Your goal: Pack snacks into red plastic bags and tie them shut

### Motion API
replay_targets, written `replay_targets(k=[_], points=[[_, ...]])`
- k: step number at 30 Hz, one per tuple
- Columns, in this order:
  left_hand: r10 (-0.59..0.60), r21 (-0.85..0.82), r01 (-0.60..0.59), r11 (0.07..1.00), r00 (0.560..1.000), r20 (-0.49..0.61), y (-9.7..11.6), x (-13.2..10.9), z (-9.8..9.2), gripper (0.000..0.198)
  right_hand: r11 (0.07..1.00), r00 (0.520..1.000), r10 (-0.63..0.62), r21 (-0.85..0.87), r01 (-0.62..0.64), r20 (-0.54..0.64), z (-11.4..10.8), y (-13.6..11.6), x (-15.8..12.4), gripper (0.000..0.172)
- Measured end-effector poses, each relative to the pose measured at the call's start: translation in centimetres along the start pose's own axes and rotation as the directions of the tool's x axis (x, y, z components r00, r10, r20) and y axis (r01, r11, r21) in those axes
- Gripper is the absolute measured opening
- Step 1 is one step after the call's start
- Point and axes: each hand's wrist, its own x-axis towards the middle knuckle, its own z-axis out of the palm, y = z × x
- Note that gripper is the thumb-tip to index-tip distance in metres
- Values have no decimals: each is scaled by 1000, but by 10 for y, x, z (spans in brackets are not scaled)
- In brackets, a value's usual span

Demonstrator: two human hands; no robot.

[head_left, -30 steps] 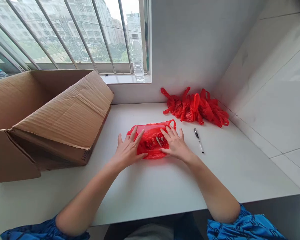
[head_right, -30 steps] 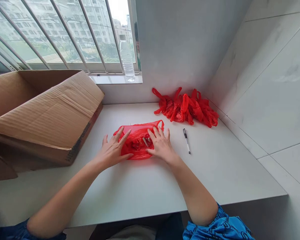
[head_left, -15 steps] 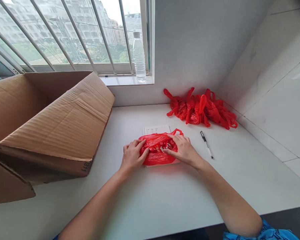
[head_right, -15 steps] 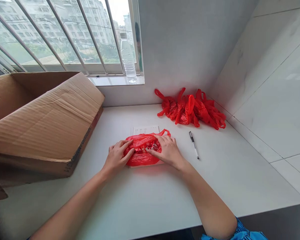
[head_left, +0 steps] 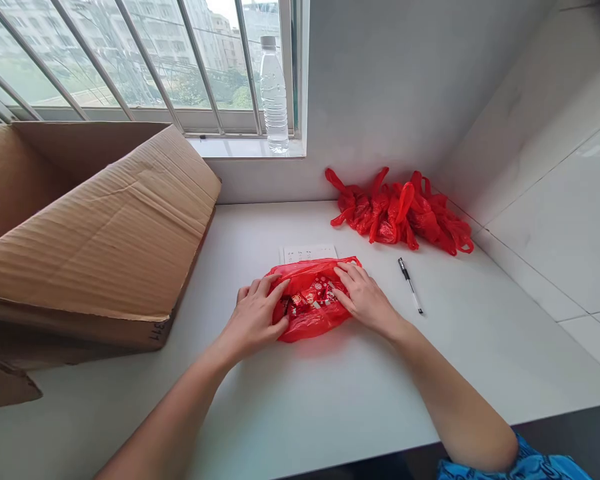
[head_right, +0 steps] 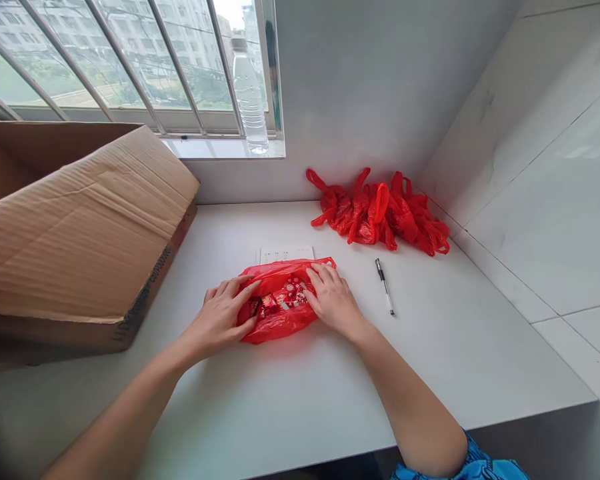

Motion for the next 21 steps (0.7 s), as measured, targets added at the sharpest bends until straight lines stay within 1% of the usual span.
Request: replay_targets(k=[2, 4, 6, 8, 11, 14, 17, 19, 21], points=[[10, -18, -8, 1000, 995, 104, -5, -5, -5, 73, 998, 995, -18, 67, 12, 96, -10, 0, -4, 55], [5, -49, 4, 999, 986, 165, -12, -8, -8, 83, 990, 986, -28, 140, 4, 167, -20, -1, -7, 62], [-13, -75, 29, 997, 981, 195, -17, -8, -10, 92, 981, 977, -18, 193, -23, 211, -25, -3, -9, 65], [-27, -114, 52, 992, 978, 209, -19, -7, -12, 99, 971, 973, -5, 235, -50, 230, -26, -6, -9, 69], [-14, -235, 68, 970, 974, 228, -17, -6, -13, 99, 959, 972, 36, 266, -99, 232, -23, -11, -9, 73], [4, -378, 90, 921, 971, 240, -16, -8, -15, 98, 955, 967, 59, 270, -127, 246, -23, -14, -11, 73], [43, -486, 101, 868, 960, 277, -18, -13, -20, 97, 953, 960, 2, 290, -87, 282, -29, -15, -16, 73], [98, -535, 81, 841, 950, 297, -20, -17, -23, 95, 954, 951, -61, 299, -34, 304, -35, -15, -21, 75], [133, -553, 54, 832, 947, 293, -22, -19, -27, 92, 963, 943, -95, 269, 6, 319, -40, -17, -25, 77]])
